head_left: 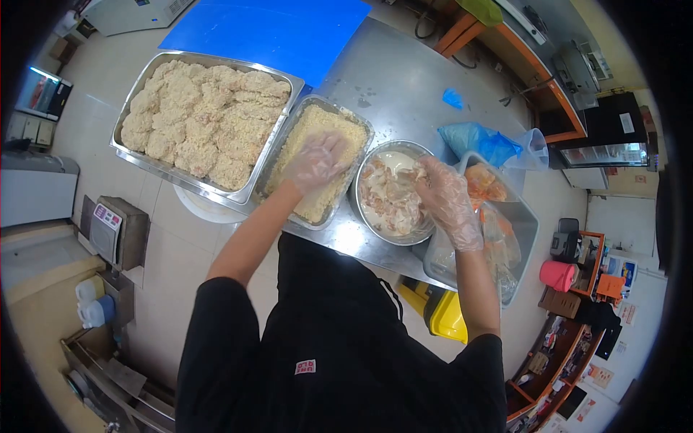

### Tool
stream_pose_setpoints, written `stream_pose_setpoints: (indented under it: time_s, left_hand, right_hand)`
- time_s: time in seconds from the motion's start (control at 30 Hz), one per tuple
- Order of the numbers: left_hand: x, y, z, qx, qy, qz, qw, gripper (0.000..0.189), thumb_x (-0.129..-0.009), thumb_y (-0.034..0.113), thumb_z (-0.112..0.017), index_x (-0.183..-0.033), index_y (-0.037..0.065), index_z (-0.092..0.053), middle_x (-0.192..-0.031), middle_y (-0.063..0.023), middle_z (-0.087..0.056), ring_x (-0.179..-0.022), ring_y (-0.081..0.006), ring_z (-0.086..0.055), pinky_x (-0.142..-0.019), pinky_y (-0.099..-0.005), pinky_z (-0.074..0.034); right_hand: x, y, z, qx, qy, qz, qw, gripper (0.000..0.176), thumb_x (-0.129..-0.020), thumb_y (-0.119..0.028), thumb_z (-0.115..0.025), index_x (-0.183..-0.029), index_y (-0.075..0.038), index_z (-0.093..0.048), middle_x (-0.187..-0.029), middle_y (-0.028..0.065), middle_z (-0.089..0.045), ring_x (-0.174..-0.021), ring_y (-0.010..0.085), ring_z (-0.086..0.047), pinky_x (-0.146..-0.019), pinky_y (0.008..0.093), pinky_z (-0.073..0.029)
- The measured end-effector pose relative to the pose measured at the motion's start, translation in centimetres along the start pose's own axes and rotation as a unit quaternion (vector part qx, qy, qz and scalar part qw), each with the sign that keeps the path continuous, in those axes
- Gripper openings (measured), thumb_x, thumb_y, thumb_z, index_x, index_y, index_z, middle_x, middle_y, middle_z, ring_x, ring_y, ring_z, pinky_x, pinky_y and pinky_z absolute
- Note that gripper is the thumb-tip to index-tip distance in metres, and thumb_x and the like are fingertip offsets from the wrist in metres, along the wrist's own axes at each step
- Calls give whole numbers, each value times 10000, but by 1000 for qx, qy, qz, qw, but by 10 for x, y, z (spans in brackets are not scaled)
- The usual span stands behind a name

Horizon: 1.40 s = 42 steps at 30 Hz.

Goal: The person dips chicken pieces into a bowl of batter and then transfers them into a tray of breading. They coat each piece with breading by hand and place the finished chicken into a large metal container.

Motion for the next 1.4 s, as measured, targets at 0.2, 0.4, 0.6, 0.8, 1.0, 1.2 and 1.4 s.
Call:
stream_pose_setpoints:
  time_s: [0.2,0.4,0.6,0.8,1.0,1.2,1.4]
  left_hand:
    - [91,7,22,-40,-101,36,993,758,-1109,545,-426,-1684,64,-318,-1759,-191,-292,-1620,-428,-259,-1323,-584,-176]
    - [120,2,9,7,-94,54,994,815,-1065,575,-491,-1673,50,-353,-1761,-196,-292,-1626,-443,-243,-1315,-586,-187]
    - [116,-5,7,38,73,142,986,909,-1023,594,-565,-1632,-53,-372,-1709,-337,-290,-1601,-509,-250,-1314,-588,-192]
    - [111,-4,12,84,83,236,965,1044,-955,584,-688,-1641,-96,-294,-1680,-393,-290,-1573,-524,-299,-1294,-534,-280]
    - [109,4,16,90,54,255,961,1243,-842,670,-766,-1659,-103,-238,-1710,-364,-257,-1596,-493,-273,-1299,-534,-272]
    - [97,29,26,36,-62,316,946,1222,-743,615,-853,-1634,-46,-340,-1636,-300,-410,-1515,-457,-417,-1210,-520,-406]
    - [103,-15,-56,147,56,321,934,753,-747,344,-898,-1359,1,-627,-1308,-228,-687,-1256,-411,-663,-1021,-479,-562]
  right_hand:
    - [6,-14,29,-25,17,-15,999,294,-927,-105,-663,-1211,-34,-688,-1000,272,-721,-967,468,-709,-854,540,-561]
    - [-4,-27,31,-19,-2,40,999,295,-926,-97,-662,-1214,-45,-688,-994,272,-720,-962,459,-713,-849,535,-562]
    - [-39,-73,45,-35,-10,104,994,278,-933,-95,-655,-1206,-49,-684,-984,266,-724,-948,451,-716,-848,531,-565]
    - [-70,-102,19,-68,84,222,969,236,-944,-62,-632,-1172,-40,-691,-983,250,-732,-893,438,-727,-829,509,-596]
    - [-53,-109,-72,-17,-123,198,972,205,-962,-63,-638,-1141,-41,-736,-1065,203,-769,-917,368,-761,-885,471,-621]
    - [-19,-65,-36,-163,-18,100,981,337,-953,-184,-721,-1273,-83,-748,-1183,175,-776,-987,312,-759,-971,447,-589]
    - [-8,-14,-28,-194,-47,-80,977,423,-942,-236,-740,-1338,-87,-733,-1163,158,-783,-919,266,-742,-885,405,-574]
Point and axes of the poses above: each hand's wrist, its own x-axis away from the middle knuckle, its own z-axis out of the back of the hand, y = z × x, the point moved 4 cm from there along -x, towards the middle knuckle
